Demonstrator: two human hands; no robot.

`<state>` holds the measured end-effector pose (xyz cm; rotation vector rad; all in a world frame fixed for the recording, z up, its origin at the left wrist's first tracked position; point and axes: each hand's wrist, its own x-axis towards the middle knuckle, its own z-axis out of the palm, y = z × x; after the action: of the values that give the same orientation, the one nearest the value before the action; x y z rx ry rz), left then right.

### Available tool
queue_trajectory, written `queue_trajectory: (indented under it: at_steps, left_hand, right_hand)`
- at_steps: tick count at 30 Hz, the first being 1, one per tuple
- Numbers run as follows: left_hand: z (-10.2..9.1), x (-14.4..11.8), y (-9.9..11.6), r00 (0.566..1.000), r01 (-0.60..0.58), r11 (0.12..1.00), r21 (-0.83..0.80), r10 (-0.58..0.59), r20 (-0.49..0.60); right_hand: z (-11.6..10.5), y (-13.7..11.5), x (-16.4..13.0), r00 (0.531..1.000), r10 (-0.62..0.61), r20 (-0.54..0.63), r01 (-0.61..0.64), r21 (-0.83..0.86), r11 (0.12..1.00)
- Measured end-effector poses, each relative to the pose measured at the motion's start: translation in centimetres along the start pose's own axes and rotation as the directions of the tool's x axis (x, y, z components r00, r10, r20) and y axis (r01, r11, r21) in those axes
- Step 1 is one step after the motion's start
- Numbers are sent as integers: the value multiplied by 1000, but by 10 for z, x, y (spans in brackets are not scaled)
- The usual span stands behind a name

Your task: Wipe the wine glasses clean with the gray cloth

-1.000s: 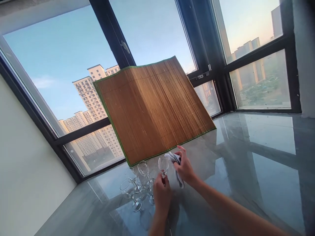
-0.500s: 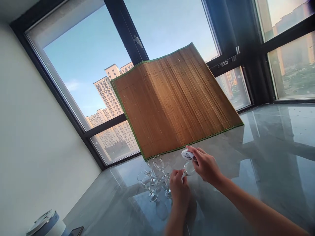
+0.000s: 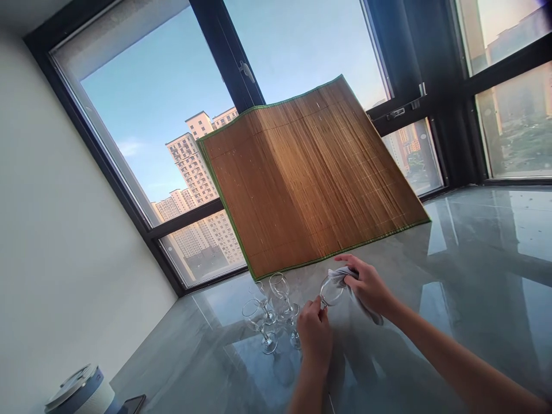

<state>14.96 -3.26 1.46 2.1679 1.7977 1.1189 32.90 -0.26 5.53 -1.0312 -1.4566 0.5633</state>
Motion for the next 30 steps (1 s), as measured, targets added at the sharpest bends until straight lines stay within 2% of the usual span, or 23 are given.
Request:
queue_trajectory:
  at_steps: [3, 9, 12, 15, 17, 23, 27, 30]
  left_hand:
    - [-1, 0, 1, 1000, -27, 1000, 4, 27, -12]
    - [1, -1, 1, 998, -60, 997, 53, 60, 9]
    - [2, -1, 2, 997, -71, 994, 81, 71, 2]
    - [3, -3, 5, 996, -89, 993, 74, 89, 0]
    - [3, -4, 6, 996, -84, 994, 66, 84, 3]
    - [1, -2, 4, 998, -38, 999, 20, 39, -41]
    - [-1, -1, 2, 999, -27, 999, 35, 28, -32]
    - [-2, -1, 1, 998, -32, 997, 64, 35, -44]
  right_hand:
    - [1, 1, 1, 999, 24, 26, -25, 23, 999]
    - [6, 14, 1, 1000, 29, -7, -30, -319, 947]
    - [8, 17, -1, 995, -67, -76, 35, -364, 931]
    - [7, 16, -2, 968, -173, -181, 77, -442, 894]
    - [6, 15, -1, 959, -200, -199, 85, -472, 878]
    - [6, 12, -1, 996, -42, -74, 13, -350, 937]
    - [10, 10, -2, 998, -54, 44, 61, -193, 979]
    - [12, 11, -3, 997, -34, 67, 43, -132, 990]
